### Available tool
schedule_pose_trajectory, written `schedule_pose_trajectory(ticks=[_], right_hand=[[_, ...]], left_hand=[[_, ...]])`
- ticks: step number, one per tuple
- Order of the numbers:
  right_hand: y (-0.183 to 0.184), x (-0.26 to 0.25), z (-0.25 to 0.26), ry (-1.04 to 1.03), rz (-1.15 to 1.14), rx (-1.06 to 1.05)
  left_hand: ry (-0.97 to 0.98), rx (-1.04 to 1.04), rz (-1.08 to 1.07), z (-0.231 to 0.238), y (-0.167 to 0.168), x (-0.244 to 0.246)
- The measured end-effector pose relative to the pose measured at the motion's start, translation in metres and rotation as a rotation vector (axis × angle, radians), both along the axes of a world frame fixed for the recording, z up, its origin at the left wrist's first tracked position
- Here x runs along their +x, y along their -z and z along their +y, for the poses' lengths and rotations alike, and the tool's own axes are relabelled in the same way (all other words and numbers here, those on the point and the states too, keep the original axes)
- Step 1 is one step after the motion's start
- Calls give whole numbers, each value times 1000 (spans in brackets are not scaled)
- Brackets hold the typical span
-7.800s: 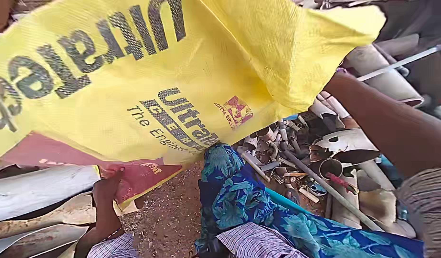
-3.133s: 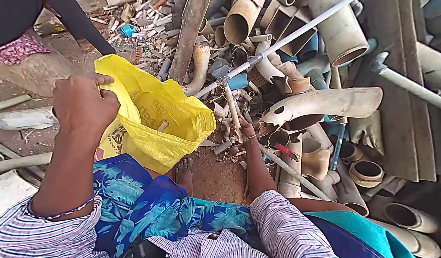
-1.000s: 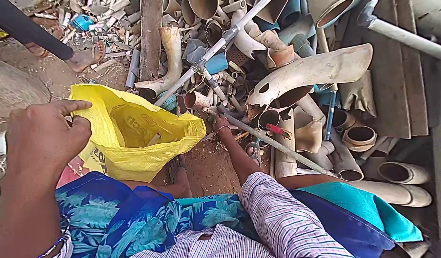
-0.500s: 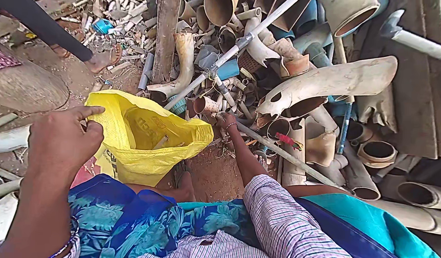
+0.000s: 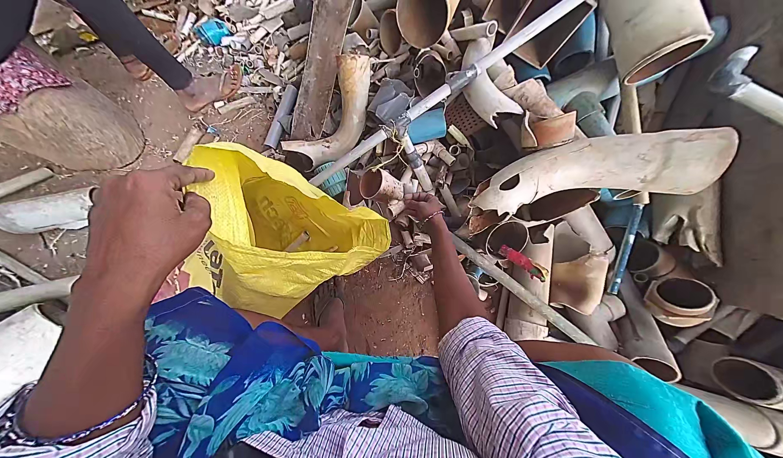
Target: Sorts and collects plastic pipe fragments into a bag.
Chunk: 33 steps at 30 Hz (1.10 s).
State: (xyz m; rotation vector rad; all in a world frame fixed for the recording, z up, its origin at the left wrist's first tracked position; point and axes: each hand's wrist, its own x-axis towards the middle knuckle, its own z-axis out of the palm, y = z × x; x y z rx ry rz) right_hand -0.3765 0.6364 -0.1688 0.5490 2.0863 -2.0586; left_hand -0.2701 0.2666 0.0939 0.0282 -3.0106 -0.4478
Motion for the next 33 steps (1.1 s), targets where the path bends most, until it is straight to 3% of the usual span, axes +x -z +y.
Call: schedule_pose_trajectory(ticks=[3, 7, 10, 12, 15, 17, 19, 21, 22, 24, 26, 29, 30, 33], right_hand=[[-17, 5, 4, -30, 5, -399], [-25, 8, -11, -51, 62, -515], [-30, 19, -60, -151, 190, -497], [-39, 38, -103, -452, 284, -408], [-65, 59, -146, -1066, 301, -408], [-74, 61, -156, -1219, 321, -382], [-78, 50, -145, -1150, 359, -303], [-72, 33, -118, -847, 315, -214], [-64, 23, -101, -641, 274, -115], [-35, 9, -63, -347, 132, 306], [-5, 14, -33, -385, -156, 714], [32, 48, -34, -547, -417, 969], [28, 60, -43, -565, -433, 1019], [-65, 73, -71, -767, -682, 1008]], left_hand=[[8, -10, -8, 17, -11, 2], [-15, -29, -41, 29, -19, 5], [-30, -40, -54, 29, -22, 6], [-19, -37, -36, 27, -21, 6], [-5, -25, -7, 12, -10, 1], [-7, -8, 2, -1, 1, -3], [-17, 2, -1, -14, 10, -4], [-24, 18, -5, -25, 14, -4], [-26, 22, -8, -28, 15, -4], [-32, 25, -15, -31, 16, -2], [-47, 24, -27, -28, 14, 0], [-37, 18, -14, -32, 13, -3], [-26, 9, -10, -35, 15, -6], [-5, 4, -26, -25, 15, -7]])
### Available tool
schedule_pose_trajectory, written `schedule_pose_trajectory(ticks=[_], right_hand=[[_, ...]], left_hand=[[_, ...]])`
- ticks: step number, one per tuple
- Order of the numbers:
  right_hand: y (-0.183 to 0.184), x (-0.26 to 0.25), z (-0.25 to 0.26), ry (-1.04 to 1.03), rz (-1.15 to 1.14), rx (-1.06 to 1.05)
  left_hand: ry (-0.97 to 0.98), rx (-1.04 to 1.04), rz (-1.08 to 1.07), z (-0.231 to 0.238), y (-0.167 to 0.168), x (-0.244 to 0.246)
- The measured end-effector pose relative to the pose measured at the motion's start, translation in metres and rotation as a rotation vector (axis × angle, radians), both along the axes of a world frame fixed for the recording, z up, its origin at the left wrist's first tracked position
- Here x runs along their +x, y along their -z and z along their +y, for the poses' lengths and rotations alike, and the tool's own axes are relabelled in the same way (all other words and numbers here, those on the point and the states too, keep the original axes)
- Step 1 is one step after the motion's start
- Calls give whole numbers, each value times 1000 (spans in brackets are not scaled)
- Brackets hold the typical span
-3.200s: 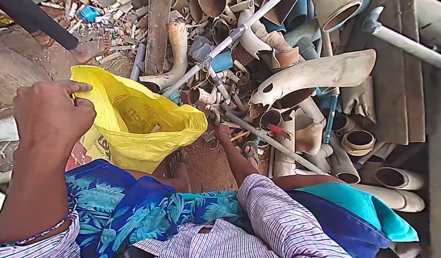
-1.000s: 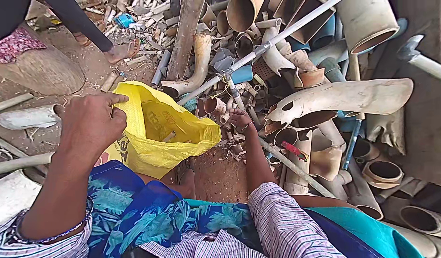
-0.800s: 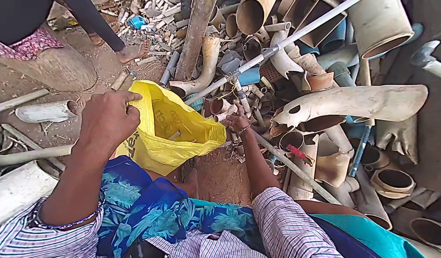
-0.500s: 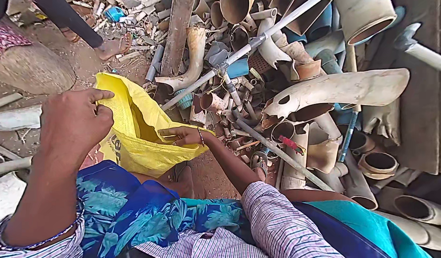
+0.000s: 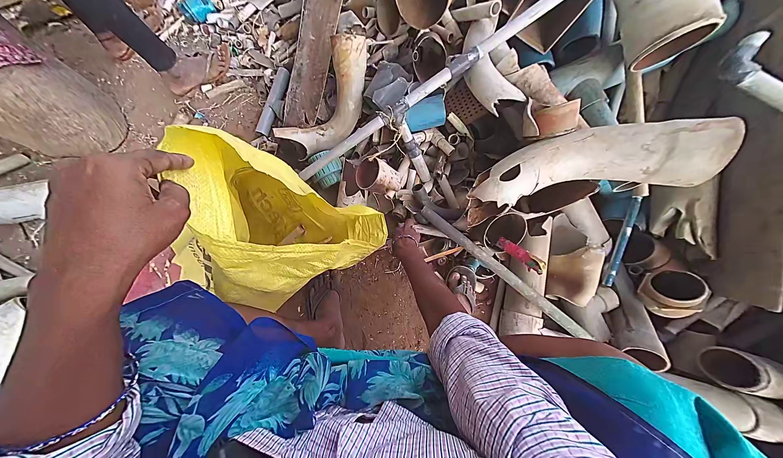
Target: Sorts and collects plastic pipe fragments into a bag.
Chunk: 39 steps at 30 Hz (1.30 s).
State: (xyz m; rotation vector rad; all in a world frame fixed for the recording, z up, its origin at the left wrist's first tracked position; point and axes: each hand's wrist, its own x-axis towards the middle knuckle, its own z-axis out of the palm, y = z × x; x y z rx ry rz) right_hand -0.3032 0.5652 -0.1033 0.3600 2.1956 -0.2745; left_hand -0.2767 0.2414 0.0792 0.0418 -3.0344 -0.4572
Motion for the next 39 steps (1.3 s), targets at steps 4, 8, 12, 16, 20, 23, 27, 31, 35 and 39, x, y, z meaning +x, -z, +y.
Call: schedule_pose_trajectory(ticks=[4, 8, 12, 16, 20, 23, 27, 31, 35, 39], right_hand=[[-29, 6, -8, -67, 60, 27], [-24, 14, -9, -171, 17, 32], [6, 8, 3, -99, -23, -44], [119, -16, 17, 15, 346, -60], [92, -39, 25, 132, 399, -149], [56, -49, 34, 180, 490, -179], [-25, -62, 21, -132, 362, -72], [-90, -38, -25, -417, 542, -754], [-74, -47, -28, -64, 873, -925], [-15, -75, 49, 125, 654, -258]], left_hand=[[7, -11, -9, 8, -1, 0], [-16, -17, -20, -1, 2, -3], [-22, -7, -44, 0, 4, -3], [-26, -15, -24, -2, 5, -2], [-18, -31, -27, 36, -20, 7], [-53, -56, -77, 56, -34, 12], [-85, -61, -135, 61, -40, 10], [-91, -71, -167, 65, -41, 9], [-89, -81, -144, 62, -38, 12], [-84, -59, -105, 49, -32, 19]])
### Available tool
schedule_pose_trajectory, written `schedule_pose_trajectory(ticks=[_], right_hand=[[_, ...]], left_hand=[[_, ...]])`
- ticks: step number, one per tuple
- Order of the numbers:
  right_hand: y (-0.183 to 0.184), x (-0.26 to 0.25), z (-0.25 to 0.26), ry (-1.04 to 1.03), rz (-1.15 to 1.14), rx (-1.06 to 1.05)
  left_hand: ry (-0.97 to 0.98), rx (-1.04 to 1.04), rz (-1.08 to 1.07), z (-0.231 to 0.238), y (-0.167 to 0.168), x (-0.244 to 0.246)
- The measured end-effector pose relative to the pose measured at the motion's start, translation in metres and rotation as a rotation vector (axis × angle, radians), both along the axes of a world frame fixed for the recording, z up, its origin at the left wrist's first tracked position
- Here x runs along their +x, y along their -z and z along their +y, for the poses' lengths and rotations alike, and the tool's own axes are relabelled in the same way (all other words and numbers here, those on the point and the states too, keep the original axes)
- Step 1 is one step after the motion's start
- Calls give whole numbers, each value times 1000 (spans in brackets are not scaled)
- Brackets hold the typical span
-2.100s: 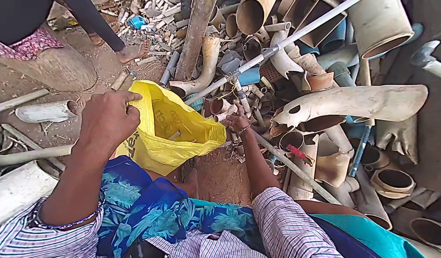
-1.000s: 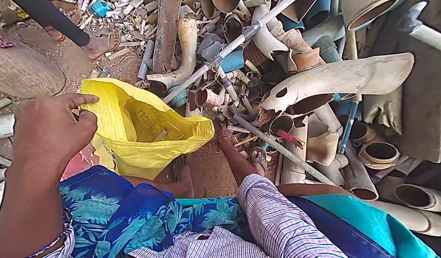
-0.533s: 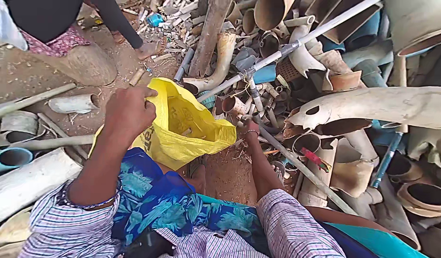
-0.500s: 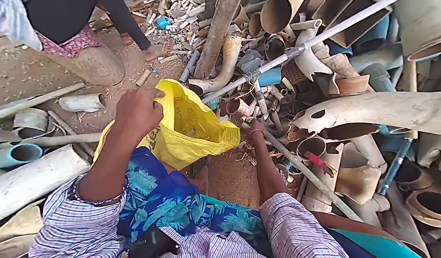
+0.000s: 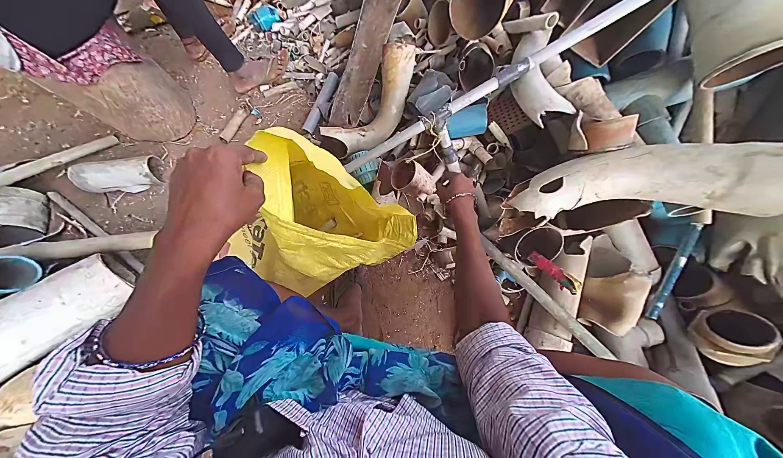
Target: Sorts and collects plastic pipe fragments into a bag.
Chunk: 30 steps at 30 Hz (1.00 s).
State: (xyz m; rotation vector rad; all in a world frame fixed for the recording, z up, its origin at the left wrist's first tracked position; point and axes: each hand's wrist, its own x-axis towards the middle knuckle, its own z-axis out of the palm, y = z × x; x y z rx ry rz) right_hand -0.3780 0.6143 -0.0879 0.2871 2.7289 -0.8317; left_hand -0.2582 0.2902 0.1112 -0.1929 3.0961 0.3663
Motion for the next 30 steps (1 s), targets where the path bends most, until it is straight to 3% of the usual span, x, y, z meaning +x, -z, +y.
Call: schedule_pose_trajectory(ticks=[3, 7, 13, 17, 24, 26, 30], right_hand=[[52, 23, 28, 98, -344, 274], [102, 49, 24, 20, -395, 373], [125, 58, 19, -77, -406, 438], [88, 33, 19, 3, -202, 229], [-30, 14, -4, 241, 211, -584], [-52, 30, -40, 88, 269, -801], [-41, 75, -132, -494, 234, -770]], left_hand=[[35, -7, 13, -7, 1, -1], [89, 4, 12, 6, -2, -2], [87, -22, -15, 14, 0, -4], [119, 11, 58, -11, 16, -9], [87, -8, 19, 6, -1, -4], [73, -6, 17, 6, -3, -3], [74, -11, 15, 6, -1, -4]])
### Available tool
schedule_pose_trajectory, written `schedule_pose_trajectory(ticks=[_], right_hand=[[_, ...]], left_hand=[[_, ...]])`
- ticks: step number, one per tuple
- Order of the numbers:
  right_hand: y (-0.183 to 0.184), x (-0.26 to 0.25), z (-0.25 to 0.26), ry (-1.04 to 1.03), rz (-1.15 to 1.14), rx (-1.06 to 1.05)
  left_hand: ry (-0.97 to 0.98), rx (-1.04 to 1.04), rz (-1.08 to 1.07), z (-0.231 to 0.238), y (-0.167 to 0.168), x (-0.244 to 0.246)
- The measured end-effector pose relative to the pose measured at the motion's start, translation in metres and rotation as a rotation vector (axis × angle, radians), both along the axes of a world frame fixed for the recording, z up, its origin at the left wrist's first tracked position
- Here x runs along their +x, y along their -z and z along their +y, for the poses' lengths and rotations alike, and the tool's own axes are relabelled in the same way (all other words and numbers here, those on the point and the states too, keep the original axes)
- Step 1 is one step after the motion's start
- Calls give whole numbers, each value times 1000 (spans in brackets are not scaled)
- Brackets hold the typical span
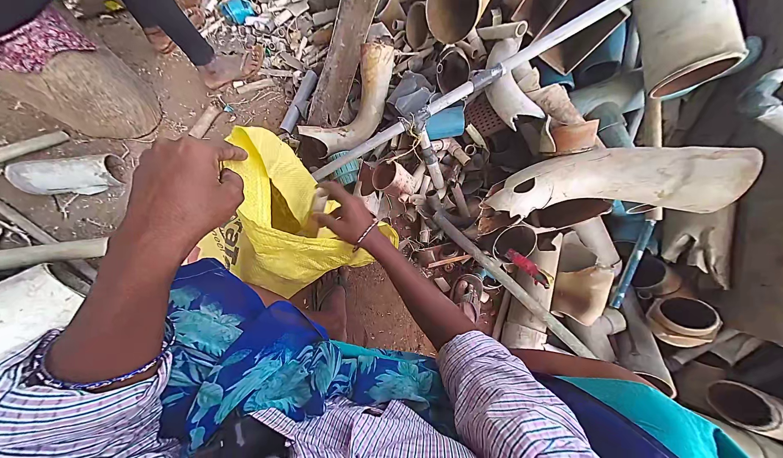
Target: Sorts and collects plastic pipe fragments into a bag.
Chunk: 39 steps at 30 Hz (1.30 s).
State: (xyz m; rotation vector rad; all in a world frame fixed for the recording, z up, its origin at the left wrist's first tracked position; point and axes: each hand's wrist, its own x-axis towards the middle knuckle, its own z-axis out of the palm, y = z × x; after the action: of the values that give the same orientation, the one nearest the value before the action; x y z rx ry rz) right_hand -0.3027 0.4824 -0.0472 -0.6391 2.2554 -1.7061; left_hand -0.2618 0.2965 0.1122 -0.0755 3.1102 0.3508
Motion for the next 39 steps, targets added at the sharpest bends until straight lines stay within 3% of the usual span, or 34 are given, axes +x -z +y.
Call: schedule_pose_trajectory(ticks=[2, 5, 7, 9, 12, 15, 18, 21, 24, 27, 32, 36, 39], right_hand=[[15, 10, -24, -219, 38, 35], [7, -3, -19, -414, 9, 153], [5, -19, -1, -216, -12, 65], [11, -38, 22, 144, -9, -56], [44, -68, 61, 547, 14, 121], [90, -79, 92, 573, -130, 494], [127, -78, 93, 540, -30, 669], [127, -87, 79, 426, 36, 792], [116, -97, 78, 384, -41, 873], [113, -92, 99, 501, 10, 709], [122, -72, 142, 565, 357, 166], [64, -57, 158, 397, 149, 32], [34, -55, 168, 156, -112, -273]], left_hand=[[15, -8, 7, -1, 2, -1], [27, 5, 22, -8, 6, 4], [18, 21, 39, -18, 8, 5], [23, 32, 64, -30, 12, 3], [16, 38, 78, -33, 14, 3], [0, 35, 66, -30, 13, 3], [-13, 26, 65, -31, 12, 3], [-6, 7, 52, -23, 9, 4], [-19, -22, 26, -17, 10, 3], [-43, -26, 15, -15, 10, 2], [-51, 2, 5, -13, 0, 6], [-36, 29, -28, -5, -5, 5], [-25, 31, -23, -3, -2, 4]])
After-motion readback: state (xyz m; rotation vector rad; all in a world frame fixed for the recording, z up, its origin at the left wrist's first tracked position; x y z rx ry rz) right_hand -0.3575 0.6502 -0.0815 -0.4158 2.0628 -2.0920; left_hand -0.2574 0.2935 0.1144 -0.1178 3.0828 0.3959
